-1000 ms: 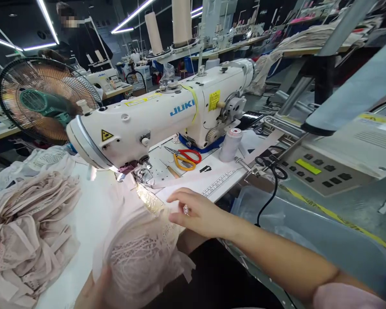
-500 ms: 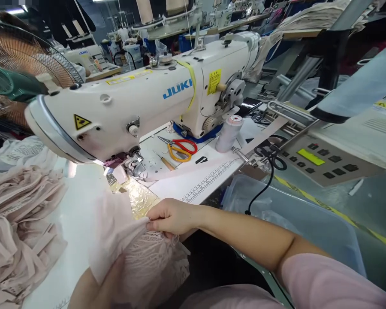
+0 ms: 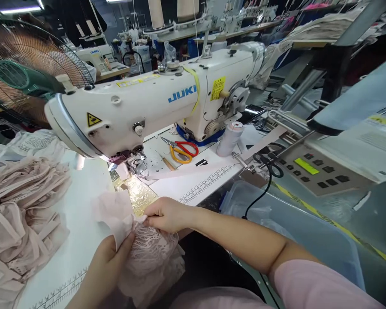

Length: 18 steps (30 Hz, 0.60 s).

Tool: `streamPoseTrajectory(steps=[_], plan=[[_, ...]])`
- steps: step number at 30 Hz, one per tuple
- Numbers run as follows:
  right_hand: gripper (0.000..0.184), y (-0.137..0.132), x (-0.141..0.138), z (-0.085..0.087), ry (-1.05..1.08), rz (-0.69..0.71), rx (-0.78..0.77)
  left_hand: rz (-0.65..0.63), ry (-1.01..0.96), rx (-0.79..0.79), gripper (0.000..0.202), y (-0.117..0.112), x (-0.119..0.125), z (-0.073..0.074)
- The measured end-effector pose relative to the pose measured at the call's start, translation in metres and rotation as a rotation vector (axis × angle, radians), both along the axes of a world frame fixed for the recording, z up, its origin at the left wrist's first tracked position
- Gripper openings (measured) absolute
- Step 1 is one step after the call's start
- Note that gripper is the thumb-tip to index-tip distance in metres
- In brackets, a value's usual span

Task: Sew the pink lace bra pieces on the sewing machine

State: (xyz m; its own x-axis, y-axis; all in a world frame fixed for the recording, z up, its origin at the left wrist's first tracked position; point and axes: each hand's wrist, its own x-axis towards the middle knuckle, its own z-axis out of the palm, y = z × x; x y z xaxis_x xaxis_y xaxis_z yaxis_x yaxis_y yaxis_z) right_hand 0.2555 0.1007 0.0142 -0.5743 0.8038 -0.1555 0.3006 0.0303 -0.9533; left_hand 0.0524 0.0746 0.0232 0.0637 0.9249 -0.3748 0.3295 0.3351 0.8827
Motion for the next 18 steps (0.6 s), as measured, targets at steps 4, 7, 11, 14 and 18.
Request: streamPoseTrajectory(steps=[4,7,11,14,18], plan=[[0.023,-0.010,0.005,-0.005,0.105,-0.233,-0.084,0.096,-0.102,-0.067,0.034,-0.015,-0.001,-0.010],[0.022,-0.023,0.009,-0.004,0.059,-0.308,0.037,0.215,-0.189,-0.136,0.036,-0.028,0.004,-0.013],[0.021,-0.039,0.018,-0.003,-0.082,-0.346,0.312,0.296,-0.331,-0.283,0.040,-0.039,0.020,-0.003],[0.013,-0.052,0.039,-0.012,0.029,-0.514,0.326,0.316,-0.398,-0.357,0.046,-0.043,0.030,0.011],[0.060,-0.077,0.067,-0.028,0.391,-0.481,0.202,0.369,-0.484,-0.428,0.060,-0.048,0.038,0.026]])
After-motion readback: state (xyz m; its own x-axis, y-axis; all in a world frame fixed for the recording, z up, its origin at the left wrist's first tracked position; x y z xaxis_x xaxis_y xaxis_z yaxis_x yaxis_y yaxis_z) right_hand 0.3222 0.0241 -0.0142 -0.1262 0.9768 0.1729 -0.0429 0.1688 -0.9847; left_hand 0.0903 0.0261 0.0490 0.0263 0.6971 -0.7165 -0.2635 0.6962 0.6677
